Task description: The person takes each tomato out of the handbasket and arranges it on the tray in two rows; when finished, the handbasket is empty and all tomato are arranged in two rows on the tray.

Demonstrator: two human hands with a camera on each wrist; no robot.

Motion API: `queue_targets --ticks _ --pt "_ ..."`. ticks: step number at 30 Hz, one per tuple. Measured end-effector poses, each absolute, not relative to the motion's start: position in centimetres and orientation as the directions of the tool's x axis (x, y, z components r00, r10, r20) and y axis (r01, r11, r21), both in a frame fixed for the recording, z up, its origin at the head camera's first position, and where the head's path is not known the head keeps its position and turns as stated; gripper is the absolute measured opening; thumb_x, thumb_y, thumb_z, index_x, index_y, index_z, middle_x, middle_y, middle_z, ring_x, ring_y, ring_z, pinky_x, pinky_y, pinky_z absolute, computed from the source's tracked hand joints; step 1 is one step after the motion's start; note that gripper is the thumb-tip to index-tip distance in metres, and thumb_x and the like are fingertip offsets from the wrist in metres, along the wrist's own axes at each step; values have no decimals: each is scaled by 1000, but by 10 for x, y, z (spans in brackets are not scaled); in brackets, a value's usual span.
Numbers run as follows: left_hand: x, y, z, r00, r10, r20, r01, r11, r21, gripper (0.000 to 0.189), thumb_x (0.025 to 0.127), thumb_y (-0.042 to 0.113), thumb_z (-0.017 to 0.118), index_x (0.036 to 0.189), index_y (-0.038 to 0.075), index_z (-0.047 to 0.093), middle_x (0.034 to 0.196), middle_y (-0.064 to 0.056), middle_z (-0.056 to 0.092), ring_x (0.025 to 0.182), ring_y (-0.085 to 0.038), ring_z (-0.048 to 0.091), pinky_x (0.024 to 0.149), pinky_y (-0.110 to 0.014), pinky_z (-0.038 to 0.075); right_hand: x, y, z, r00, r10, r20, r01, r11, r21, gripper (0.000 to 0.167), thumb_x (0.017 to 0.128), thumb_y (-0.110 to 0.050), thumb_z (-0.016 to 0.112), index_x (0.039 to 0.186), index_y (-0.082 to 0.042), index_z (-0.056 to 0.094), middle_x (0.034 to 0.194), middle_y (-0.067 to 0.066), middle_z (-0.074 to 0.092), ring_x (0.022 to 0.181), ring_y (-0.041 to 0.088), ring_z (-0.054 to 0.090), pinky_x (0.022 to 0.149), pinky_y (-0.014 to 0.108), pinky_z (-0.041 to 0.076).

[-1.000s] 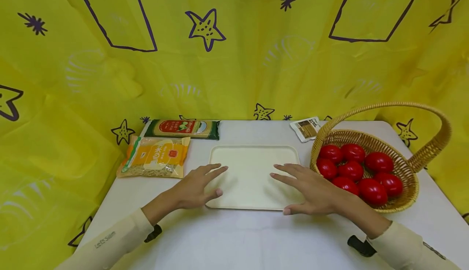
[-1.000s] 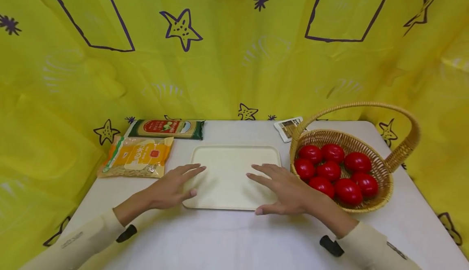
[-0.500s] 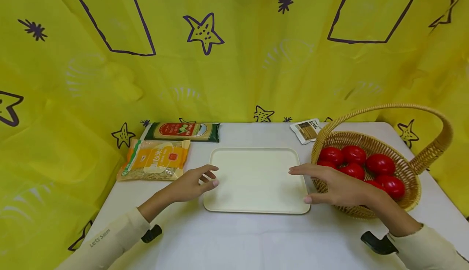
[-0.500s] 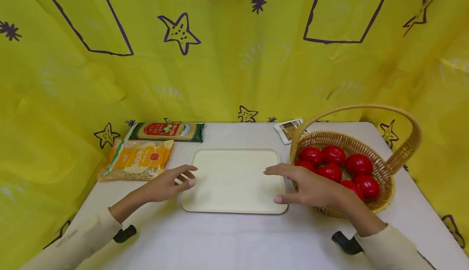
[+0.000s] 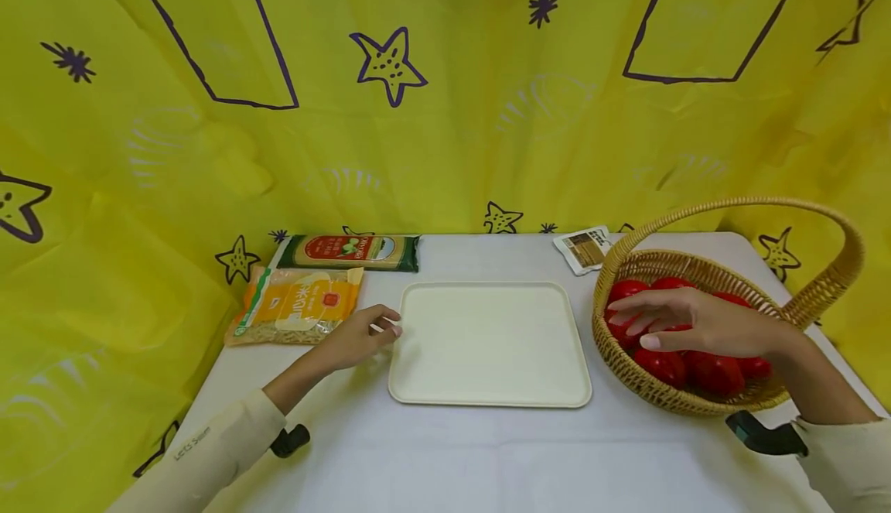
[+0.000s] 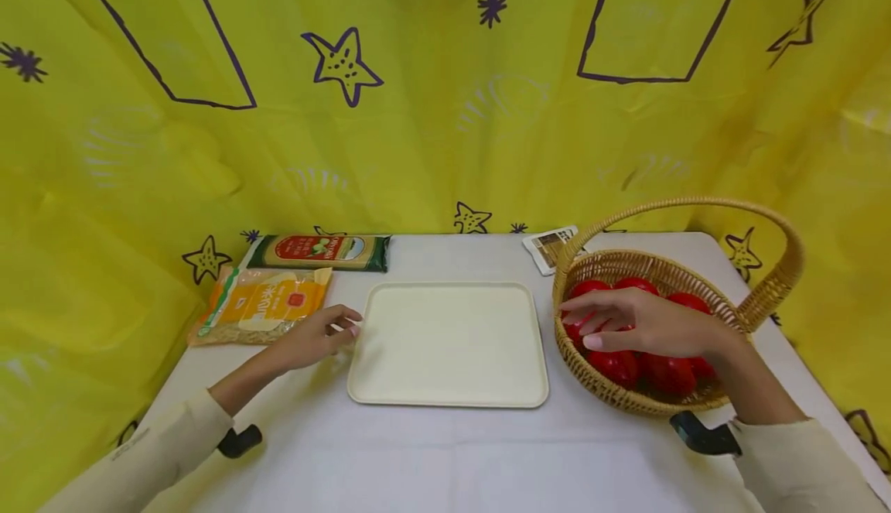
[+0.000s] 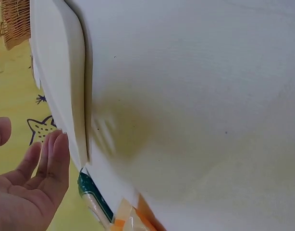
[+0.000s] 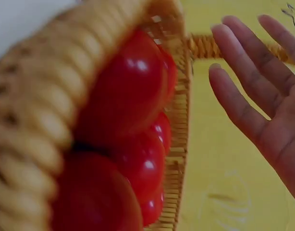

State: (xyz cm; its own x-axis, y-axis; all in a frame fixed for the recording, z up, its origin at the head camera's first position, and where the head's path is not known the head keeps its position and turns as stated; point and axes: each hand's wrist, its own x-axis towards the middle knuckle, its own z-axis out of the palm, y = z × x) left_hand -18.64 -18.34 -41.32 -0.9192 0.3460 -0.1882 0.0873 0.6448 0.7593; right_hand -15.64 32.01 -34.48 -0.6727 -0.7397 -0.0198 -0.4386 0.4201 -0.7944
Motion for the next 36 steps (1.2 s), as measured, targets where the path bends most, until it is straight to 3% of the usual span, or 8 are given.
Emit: queue_targets --ticks 4,8,16,24,30,36 --pt "-187 -185 -415 -931 292 -219 27 654 756 31 99 21 63 123 0 62 111 -15 67 93 -25 67 73 -31 59 -163 336 -341 -678 -734 -28 -444 440 -780 46 96 -2 60 142 -3 51 129 2 65 113 8 64 85 22 59" --pt "-188 -185 -416 -943 237 -236 -14 677 736 32 99 21 63 125 2 62 113 -14 67 98 -26 66 78 -33 60 -168 346 -338 -737 -673 -62 -417 525 -742 45 96 -7 62 140 -5 54 128 -5 65 115 0 60 84 22 59" --pt "-190 -183 -418 -944 163 -286 -87 716 693 38 98 25 65 129 4 59 119 -14 66 98 -24 64 83 -37 59 -182 354 -335 -848 -527 -59 -400 707 -583 39 94 -21 68 133 -12 63 124 3 69 111 0 60 87 20 53" --pt "-193 -183 -421 -933 125 -336 -149 717 681 49 96 26 67 138 4 53 125 -18 62 85 -21 65 79 -35 59 -203 356 -337 -887 -443 -132 -283 746 -602 43 96 -25 67 135 -7 61 126 13 69 102 -5 60 80 22 56" --pt "-195 -186 -424 -926 105 -362 -186 709 680 49 95 23 67 137 1 52 121 -19 61 81 -21 65 74 -31 59 -216 356 -339 -882 -413 -229 -189 754 -630 48 96 -29 67 137 -5 58 126 15 67 97 11 64 72 33 59" --pt "-198 -188 -426 -920 114 -374 -187 712 677 47 96 22 67 135 0 53 118 -17 61 84 -21 64 76 -32 60 -228 359 -344 -875 -381 -299 -122 770 -626 55 95 -31 68 140 -2 54 125 17 66 92 19 64 70 32 57"
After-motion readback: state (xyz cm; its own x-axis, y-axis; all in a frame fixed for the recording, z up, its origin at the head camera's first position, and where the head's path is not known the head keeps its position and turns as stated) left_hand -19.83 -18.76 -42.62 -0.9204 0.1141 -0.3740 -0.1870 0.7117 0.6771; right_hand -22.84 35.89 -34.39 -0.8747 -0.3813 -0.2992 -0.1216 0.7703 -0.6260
